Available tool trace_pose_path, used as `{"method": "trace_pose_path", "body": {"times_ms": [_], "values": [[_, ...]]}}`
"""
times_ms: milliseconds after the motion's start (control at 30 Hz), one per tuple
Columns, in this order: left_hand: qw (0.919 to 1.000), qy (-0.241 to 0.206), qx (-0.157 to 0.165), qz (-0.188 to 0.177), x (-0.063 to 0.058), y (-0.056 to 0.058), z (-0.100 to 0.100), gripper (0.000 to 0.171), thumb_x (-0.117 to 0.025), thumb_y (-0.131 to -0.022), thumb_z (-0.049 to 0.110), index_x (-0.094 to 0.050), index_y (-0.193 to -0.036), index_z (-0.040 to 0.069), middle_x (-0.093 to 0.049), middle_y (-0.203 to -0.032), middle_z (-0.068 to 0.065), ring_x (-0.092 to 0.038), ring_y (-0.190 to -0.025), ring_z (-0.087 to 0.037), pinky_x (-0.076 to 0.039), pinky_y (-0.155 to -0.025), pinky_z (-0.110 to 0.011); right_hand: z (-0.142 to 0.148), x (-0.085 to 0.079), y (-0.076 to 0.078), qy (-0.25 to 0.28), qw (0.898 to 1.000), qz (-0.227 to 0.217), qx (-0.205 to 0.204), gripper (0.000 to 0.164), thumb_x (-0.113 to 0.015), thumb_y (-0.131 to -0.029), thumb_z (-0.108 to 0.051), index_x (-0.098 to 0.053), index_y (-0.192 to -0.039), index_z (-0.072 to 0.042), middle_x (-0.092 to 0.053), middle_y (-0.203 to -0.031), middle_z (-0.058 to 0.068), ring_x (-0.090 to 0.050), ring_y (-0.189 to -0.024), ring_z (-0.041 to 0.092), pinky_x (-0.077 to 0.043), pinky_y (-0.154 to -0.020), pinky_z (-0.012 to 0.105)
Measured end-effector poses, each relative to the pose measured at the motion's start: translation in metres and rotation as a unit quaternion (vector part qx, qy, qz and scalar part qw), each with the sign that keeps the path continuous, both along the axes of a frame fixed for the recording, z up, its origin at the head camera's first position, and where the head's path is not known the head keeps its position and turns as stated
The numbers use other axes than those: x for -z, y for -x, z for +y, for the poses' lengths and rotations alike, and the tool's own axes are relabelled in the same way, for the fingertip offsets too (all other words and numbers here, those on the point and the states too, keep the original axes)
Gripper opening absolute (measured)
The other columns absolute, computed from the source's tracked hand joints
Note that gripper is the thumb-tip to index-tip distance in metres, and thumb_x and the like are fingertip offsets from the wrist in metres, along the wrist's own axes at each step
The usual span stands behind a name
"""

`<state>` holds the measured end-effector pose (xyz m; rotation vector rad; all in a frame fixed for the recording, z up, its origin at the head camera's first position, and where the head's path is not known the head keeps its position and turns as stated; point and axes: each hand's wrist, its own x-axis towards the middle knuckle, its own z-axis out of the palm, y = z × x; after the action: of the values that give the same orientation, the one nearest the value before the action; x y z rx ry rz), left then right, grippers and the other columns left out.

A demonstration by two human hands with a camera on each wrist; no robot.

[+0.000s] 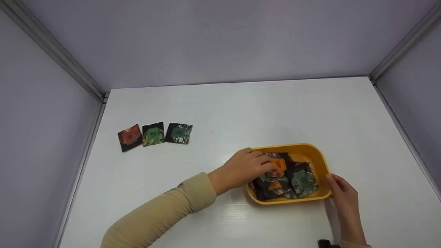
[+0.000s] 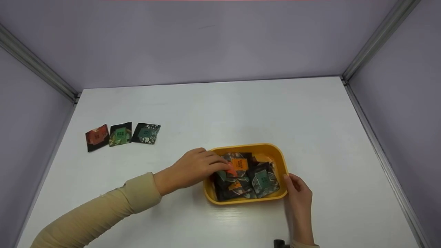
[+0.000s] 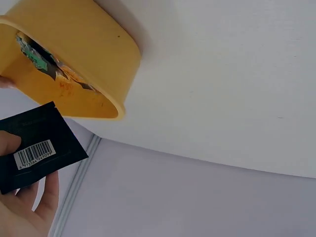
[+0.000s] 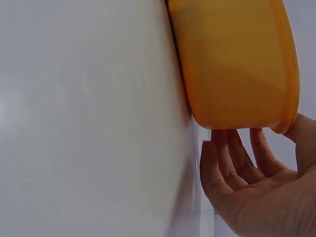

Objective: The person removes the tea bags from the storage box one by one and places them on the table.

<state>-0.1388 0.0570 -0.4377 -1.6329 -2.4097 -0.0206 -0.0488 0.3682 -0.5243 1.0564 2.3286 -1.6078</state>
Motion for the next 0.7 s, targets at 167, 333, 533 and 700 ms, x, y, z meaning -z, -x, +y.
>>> {"method": "trace_pose_path", "body": {"times_ms": [167,333,533,700], "values": [[0.998,-0.055,-0.023,-0.019,-0.003,0.008,-0.02,0.035,-0.061,-0.099,0.017,-0.06,-0.134,0.023,-0.064,-0.126,0.006,-0.061,-0.109,-0.013,-0.051,-0.085,-0.027,0.002,0.001,0.001,0.006,1.0,-0.004,-0.001,0.085,-0.048,-0.093,-0.065,-0.039,-0.151,-0.004,-0.039,-0.152,0.018,-0.044,-0.124,0.027,-0.045,-0.074,0.008],[0.9936,-0.102,-0.044,-0.019,0.002,0.023,-0.041,0.033,-0.061,-0.099,0.012,-0.063,-0.129,0.026,-0.067,-0.12,0.01,-0.062,-0.105,-0.01,-0.05,-0.082,-0.027,-0.001,0.002,0.0,0.0,1.0,0.009,0.003,0.081,-0.048,-0.094,-0.062,-0.041,-0.149,-0.004,-0.042,-0.15,0.018,-0.046,-0.124,0.027,-0.046,-0.075,0.007],[0.9869,-0.13,-0.094,-0.012,0.016,0.046,-0.065,0.028,-0.066,-0.095,0.009,-0.069,-0.118,0.025,-0.071,-0.108,0.012,-0.064,-0.096,-0.011,-0.051,-0.077,-0.027,-0.002,0.004,-0.001,-0.005,1.0,0.018,0.004,0.079,-0.048,-0.095,-0.061,-0.042,-0.148,-0.002,-0.043,-0.148,0.02,-0.047,-0.124,0.028,-0.047,-0.074,0.007],[0.9799,-0.131,-0.151,-0.006,0.03,0.065,-0.082,0.02,-0.07,-0.093,0.009,-0.074,-0.109,0.02,-0.074,-0.099,0.008,-0.066,-0.089,-0.013,-0.053,-0.075,-0.03,-0.001,0.003,0.0,-0.001,1.0,0.013,-0.001,0.081,-0.047,-0.095,-0.062,-0.041,-0.149,-0.002,-0.042,-0.149,0.02,-0.046,-0.126,0.029,-0.047,-0.074,0.007]]}}
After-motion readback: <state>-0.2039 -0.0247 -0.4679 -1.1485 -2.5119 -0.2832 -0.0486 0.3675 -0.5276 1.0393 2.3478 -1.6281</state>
